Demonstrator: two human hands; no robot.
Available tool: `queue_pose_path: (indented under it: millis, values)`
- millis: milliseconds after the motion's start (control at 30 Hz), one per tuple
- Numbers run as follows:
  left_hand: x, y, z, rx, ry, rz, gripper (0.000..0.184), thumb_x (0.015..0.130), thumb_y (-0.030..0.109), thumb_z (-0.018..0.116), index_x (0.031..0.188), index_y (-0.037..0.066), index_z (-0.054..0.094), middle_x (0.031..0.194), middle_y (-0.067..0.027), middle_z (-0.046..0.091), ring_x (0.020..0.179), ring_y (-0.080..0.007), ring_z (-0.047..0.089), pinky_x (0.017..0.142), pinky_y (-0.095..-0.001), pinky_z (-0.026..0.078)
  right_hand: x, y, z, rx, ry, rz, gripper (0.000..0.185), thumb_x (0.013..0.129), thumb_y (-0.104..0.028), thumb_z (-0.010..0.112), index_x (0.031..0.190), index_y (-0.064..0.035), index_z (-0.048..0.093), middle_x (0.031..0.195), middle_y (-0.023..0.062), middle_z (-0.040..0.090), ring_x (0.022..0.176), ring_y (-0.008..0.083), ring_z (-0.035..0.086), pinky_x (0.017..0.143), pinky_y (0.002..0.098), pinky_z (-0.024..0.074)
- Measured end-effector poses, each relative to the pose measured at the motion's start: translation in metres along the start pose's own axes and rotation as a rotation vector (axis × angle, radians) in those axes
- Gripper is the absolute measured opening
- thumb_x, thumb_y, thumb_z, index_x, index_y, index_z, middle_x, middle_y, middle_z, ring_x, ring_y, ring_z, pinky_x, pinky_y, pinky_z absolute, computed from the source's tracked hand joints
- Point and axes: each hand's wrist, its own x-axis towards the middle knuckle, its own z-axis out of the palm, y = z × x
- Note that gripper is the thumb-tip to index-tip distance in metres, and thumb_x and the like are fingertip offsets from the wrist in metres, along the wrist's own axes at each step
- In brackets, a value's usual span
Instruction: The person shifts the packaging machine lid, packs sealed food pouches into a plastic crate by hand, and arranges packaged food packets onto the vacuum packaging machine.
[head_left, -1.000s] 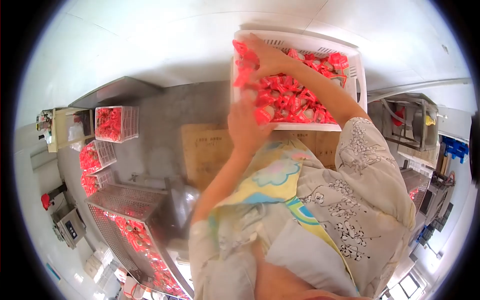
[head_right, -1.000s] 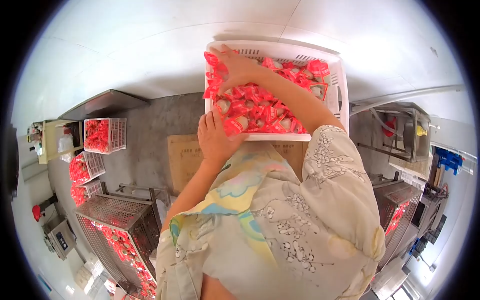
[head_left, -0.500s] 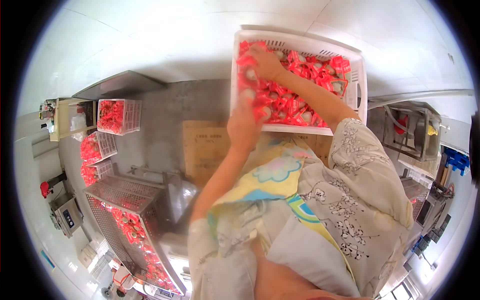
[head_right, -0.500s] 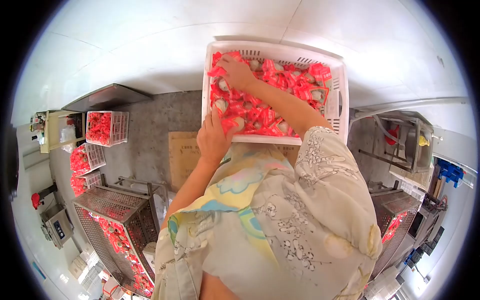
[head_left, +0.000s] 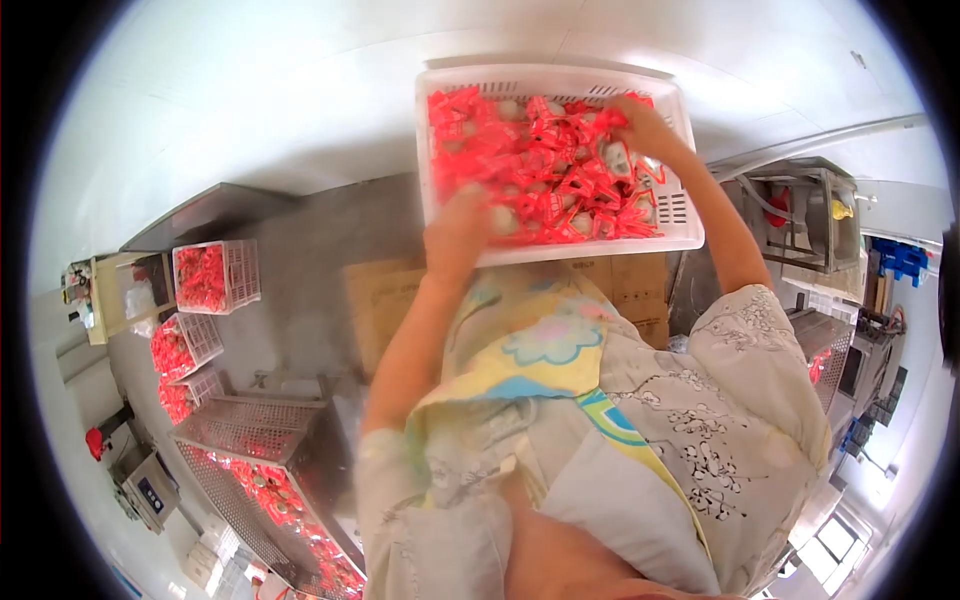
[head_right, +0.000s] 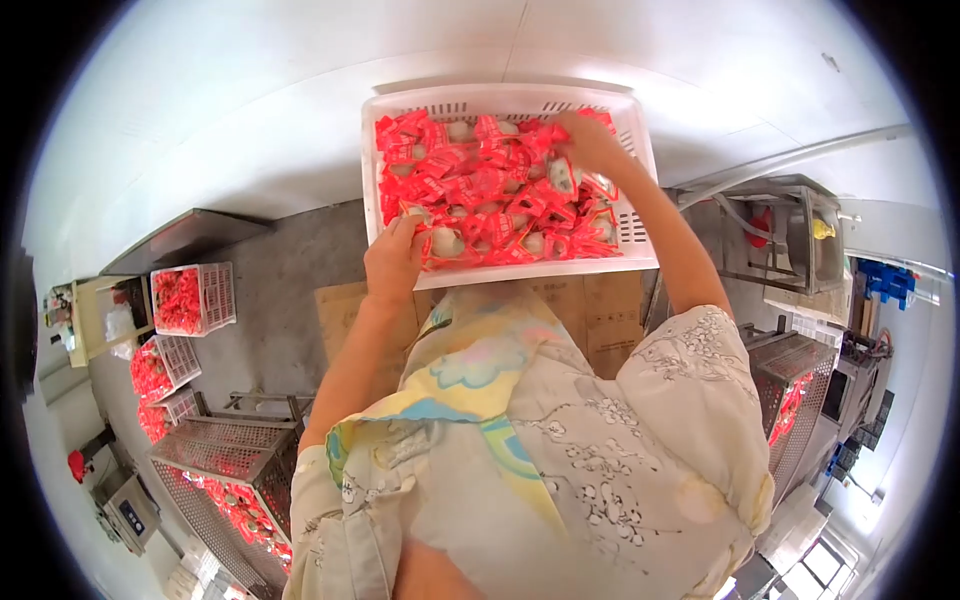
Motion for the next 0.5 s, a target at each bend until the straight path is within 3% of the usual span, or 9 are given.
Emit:
queue_pose_path:
  millis: [67, 167, 267, 300, 400, 500]
  values:
    - [0.009, 0.002, 0.002, -0.003, -0.046, -0.028, 0.022, 0.083, 0.011, 0.064, 0.104, 0.009, 0.061, 0.088, -0.0099, 0.063, 0.078, -0.0317, 0.061, 0.065, -0.0383, 0.049, -0.001, 0.001, 0.02, 0.017, -0.113, 0.101, 0.042, 0.075, -0.009, 0.069, 0.115, -0.0053, 0.056, 0.116, 0.0165, 0.059, 0.106, 0.0343, 0.057, 0.088, 0.041, 0.0466]
    - [0.014, 0.002, 0.002, -0.049, -0.087, -0.11, 0.019, 0.084, 0.013, 0.064, 0.103, 0.009, 0.061, 0.089, -0.0107, 0.063, 0.078, -0.0327, 0.061, 0.066, -0.0385, 0.049, 0.012, -0.008, 0.06, -0.009, -0.018, 0.047, 0.057, 0.076, -0.014, 0.068, 0.128, -0.0084, 0.048, 0.12, 0.0207, 0.056, 0.11, 0.0399, 0.054, 0.09, 0.0426, 0.0461]
    - [0.003, -0.005, 0.01, -0.03, -0.081, -0.128, 0.023, 0.082, 0.014, 0.06, 0.105, 0.012, 0.058, 0.094, -0.0107, 0.062, 0.086, -0.0314, 0.061, 0.068, -0.041, 0.05, 0.03, -0.044, 0.077, 0.011, 0.013, 0.174, 0.072, 0.078, -0.026, 0.066, 0.139, -0.009, 0.032, 0.126, 0.0218, 0.048, 0.104, 0.0405, 0.057, 0.087, 0.0477, 0.048]
    - [0.002, -0.004, 0.009, -0.001, -0.091, -0.15, 0.024, 0.082, 0.015, 0.061, 0.105, 0.012, 0.058, 0.096, -0.0105, 0.062, 0.088, -0.0309, 0.061, 0.069, -0.0409, 0.05, 0.036, -0.052, 0.073, -0.095, -0.071, 0.244, 0.085, 0.076, -0.038, 0.068, 0.143, -0.0134, 0.022, 0.126, 0.0223, 0.048, 0.103, 0.0414, 0.057, 0.084, 0.0489, 0.049]
    - [0.0, 0.008, 0.008, 0.056, -0.106, -0.214, 0.025, 0.082, 0.017, 0.061, 0.106, 0.012, 0.058, 0.103, -0.0095, 0.062, 0.091, -0.0295, 0.061, 0.071, -0.0404, 0.051, 0.048, -0.06, 0.072, -0.265, -0.168, 0.268, 0.079, 0.074, -0.04, 0.067, 0.141, -0.0171, 0.032, 0.128, 0.0219, 0.047, 0.102, 0.0414, 0.058, 0.083, 0.048, 0.0495]
    - [0.002, 0.023, -0.004, 0.054, -0.081, -0.237, 0.031, 0.081, 0.02, 0.064, 0.11, 0.012, 0.056, 0.104, -0.0102, 0.061, 0.091, -0.0304, 0.061, 0.071, -0.041, 0.051, 0.064, -0.056, 0.083, -0.345, -0.256, 0.17, 0.063, 0.073, -0.035, 0.067, 0.131, -0.0186, 0.049, 0.12, 0.0193, 0.054, 0.102, 0.0368, 0.06, 0.082, 0.0463, 0.0496]
